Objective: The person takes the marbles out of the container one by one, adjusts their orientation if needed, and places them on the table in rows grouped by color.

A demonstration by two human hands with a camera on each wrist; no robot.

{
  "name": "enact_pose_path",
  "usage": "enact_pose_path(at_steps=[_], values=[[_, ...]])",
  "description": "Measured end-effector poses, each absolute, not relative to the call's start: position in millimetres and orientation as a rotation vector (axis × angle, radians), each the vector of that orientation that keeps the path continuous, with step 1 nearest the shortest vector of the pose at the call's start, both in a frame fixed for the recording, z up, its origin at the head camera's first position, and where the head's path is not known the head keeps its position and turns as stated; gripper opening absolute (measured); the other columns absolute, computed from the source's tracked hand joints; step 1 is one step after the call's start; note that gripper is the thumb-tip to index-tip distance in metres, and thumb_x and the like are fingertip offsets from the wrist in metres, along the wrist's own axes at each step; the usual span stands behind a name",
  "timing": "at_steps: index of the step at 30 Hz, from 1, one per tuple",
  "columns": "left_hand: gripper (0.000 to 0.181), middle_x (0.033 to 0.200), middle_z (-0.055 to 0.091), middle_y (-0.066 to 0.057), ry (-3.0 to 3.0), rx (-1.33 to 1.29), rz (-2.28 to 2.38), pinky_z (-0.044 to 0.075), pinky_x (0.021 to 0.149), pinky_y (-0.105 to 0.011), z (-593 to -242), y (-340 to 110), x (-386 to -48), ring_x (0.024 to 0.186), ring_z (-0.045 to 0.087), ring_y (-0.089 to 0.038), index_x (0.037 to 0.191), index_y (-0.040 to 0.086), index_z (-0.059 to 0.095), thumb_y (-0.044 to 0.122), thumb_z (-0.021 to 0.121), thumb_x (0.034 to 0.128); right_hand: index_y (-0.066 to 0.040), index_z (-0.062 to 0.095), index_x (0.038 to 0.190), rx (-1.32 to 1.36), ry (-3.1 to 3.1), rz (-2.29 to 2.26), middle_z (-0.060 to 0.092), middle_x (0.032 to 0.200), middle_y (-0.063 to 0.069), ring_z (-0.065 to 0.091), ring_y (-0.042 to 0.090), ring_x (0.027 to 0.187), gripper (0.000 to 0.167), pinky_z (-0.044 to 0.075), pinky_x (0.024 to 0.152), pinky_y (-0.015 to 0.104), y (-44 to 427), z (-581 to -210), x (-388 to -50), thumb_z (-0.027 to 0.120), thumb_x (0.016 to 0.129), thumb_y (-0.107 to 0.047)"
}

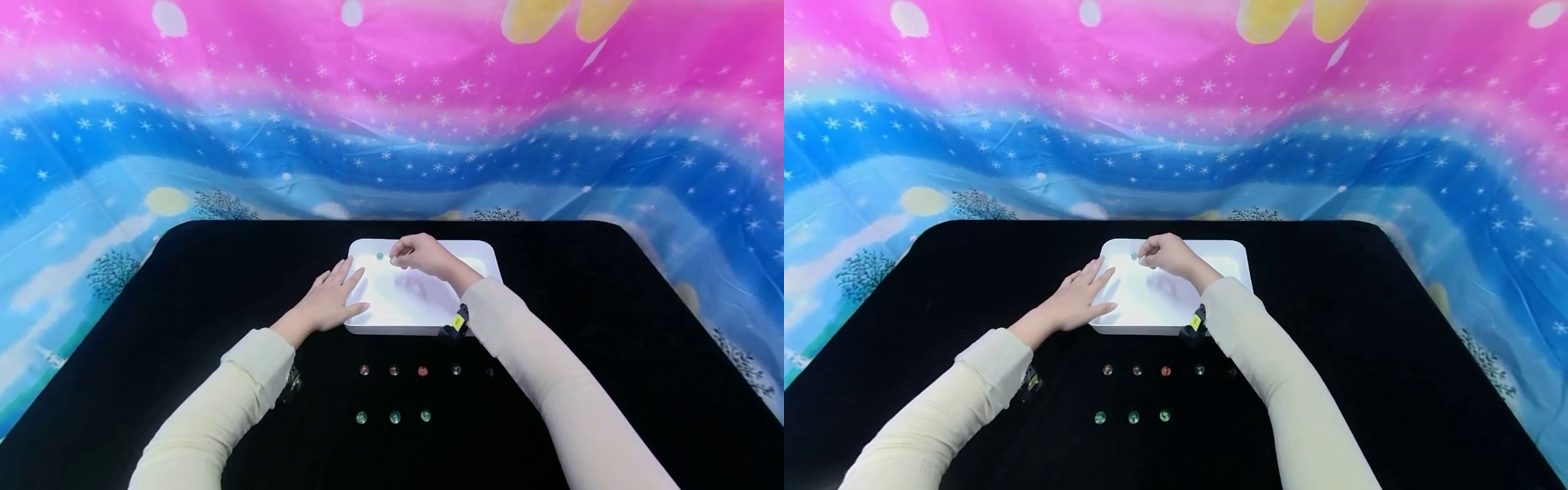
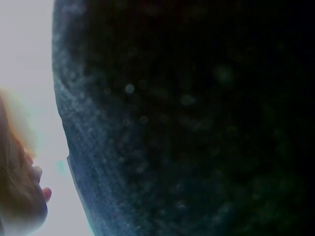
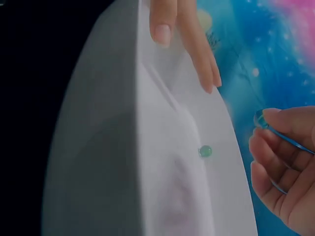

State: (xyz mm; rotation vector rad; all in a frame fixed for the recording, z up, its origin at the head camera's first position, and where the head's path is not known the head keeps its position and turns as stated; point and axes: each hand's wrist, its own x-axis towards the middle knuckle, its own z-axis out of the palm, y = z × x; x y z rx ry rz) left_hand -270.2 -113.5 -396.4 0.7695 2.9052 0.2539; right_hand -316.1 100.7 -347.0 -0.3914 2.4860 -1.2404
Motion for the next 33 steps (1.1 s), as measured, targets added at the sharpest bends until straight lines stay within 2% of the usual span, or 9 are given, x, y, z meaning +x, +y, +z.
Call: enact_pose_path(at_steps=[7,12,23,30,33], values=[[0.07,0.143,-0.005,-0.011,2.903,0.782,0.263,0.008,0.1,-0.046,-396,-113,-270,0.129,-0.002,-0.025,0.14,0.014,0.013,0.053,0.037,0.0858,-0.002,0.06,0.099,-0.432,2.458,-1.345,0.057,0.088,0.008,0.054,0.026,0.085,0.019,0.042,0.079,0.041,109,-338,-298,0.058,0.083,-0.012],[0.07,0.143,-0.005,-0.011,2.907,0.79,0.247,0.009,0.1,-0.046,-395,-113,-270,0.129,-0.002,-0.026,0.14,0.014,0.014,0.053,0.036,0.0859,-0.005,0.061,0.094,-0.483,2.429,-1.425,0.057,0.087,0.009,0.053,0.025,0.081,0.013,0.042,0.078,0.043,114,-334,-283,0.059,0.082,-0.012],[0.069,0.143,-0.005,-0.011,2.92,0.8,0.258,0.009,0.099,-0.046,-396,-115,-269,0.129,-0.001,-0.026,0.14,0.013,0.014,0.052,0.035,0.0864,0.001,0.058,0.095,-0.557,2.314,-1.539,0.056,0.086,0.009,0.053,0.022,0.08,0.018,0.042,0.076,0.044,129,-329,-253,0.059,0.082,-0.011],[0.07,0.143,-0.006,-0.011,2.918,0.806,0.272,0.008,0.099,-0.046,-397,-115,-268,0.129,-0.002,-0.026,0.14,0.014,0.013,0.053,0.035,0.0863,0.002,0.058,0.096,-0.564,2.285,-1.617,0.056,0.085,0.009,0.053,0.022,0.078,0.019,0.044,0.072,0.038,137,-329,-238,0.059,0.082,-0.011],[0.07,0.143,-0.006,-0.011,2.914,0.81,0.273,0.009,0.099,-0.046,-397,-115,-269,0.129,-0.001,-0.026,0.14,0.014,0.013,0.053,0.035,0.0862,0.004,0.057,0.098,-0.559,2.262,-1.649,0.056,0.085,0.009,0.053,0.022,0.078,0.022,0.043,0.073,0.041,141,-332,-232,0.059,0.082,-0.012]])
